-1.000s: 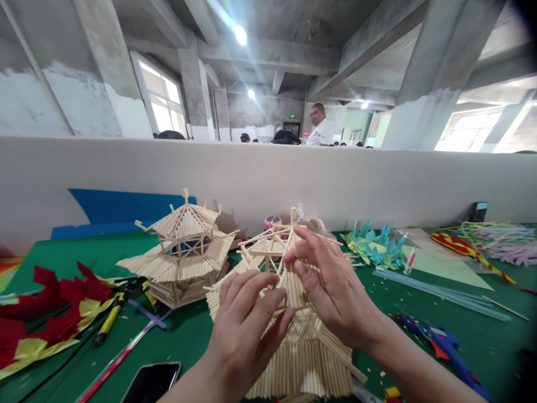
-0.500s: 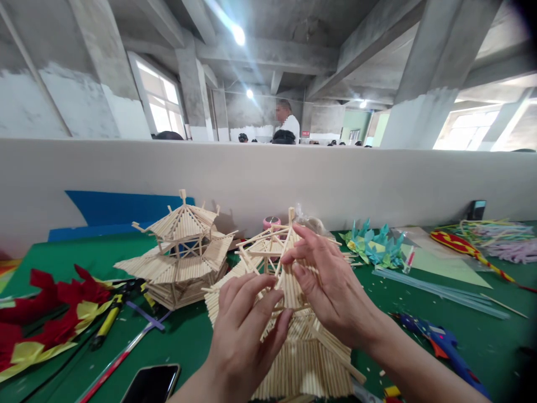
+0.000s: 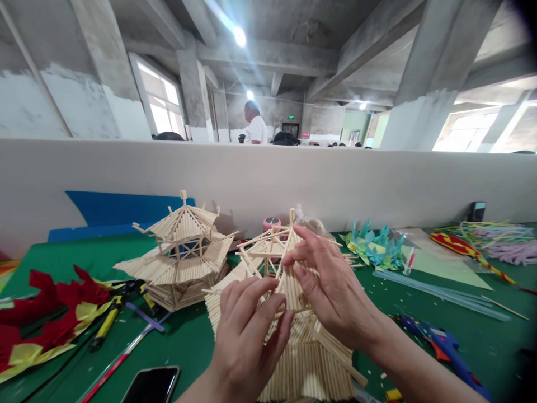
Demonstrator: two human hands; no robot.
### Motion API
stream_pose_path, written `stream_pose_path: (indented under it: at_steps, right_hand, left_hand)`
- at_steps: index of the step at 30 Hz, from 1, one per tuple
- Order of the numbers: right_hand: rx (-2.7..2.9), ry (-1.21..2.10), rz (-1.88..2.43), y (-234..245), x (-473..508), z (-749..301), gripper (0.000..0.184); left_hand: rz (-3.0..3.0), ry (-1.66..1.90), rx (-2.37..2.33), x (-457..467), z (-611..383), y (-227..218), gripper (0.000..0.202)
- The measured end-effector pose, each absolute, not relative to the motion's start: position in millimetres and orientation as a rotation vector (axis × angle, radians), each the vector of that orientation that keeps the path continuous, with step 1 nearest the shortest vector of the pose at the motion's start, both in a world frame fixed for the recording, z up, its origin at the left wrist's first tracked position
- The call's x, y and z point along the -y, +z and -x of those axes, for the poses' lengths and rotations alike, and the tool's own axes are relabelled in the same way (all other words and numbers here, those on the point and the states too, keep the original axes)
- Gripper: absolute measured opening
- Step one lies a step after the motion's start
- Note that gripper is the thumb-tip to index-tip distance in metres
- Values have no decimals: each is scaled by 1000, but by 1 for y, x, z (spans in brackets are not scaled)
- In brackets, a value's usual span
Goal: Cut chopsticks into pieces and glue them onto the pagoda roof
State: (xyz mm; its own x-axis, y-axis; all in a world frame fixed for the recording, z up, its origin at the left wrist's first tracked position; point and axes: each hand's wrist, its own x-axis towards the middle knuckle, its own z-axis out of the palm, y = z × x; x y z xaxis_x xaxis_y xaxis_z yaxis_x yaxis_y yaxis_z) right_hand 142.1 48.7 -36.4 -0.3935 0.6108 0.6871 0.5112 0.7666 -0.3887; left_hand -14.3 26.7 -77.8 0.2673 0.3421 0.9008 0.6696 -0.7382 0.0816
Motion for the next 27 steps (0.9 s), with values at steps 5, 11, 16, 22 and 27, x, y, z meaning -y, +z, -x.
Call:
stream_pose_path:
  at_steps: [5,11,16,22,27]
  right_hand:
    - [2057,155,837,-36,-49,-142,47]
    - [1971,184,884,-35,-49,-144,50]
    - [2079,119,832,-33,-47,-144,52]
    - [2101,76,832,-35,-48,-141,50]
    - [2098,70,854,-36,-48,-141,52]
  left_hand:
    - [2213,-1452,936,-28,15,-78,18]
    - [2199,-1426,907,-30,19,-80,19]
    - [2193,-1399,876,-30,21,-81,17]
    - [2164,-1412,876,-30,20,-79,14]
    - [2161,-1405,886,-30,20,-78,13]
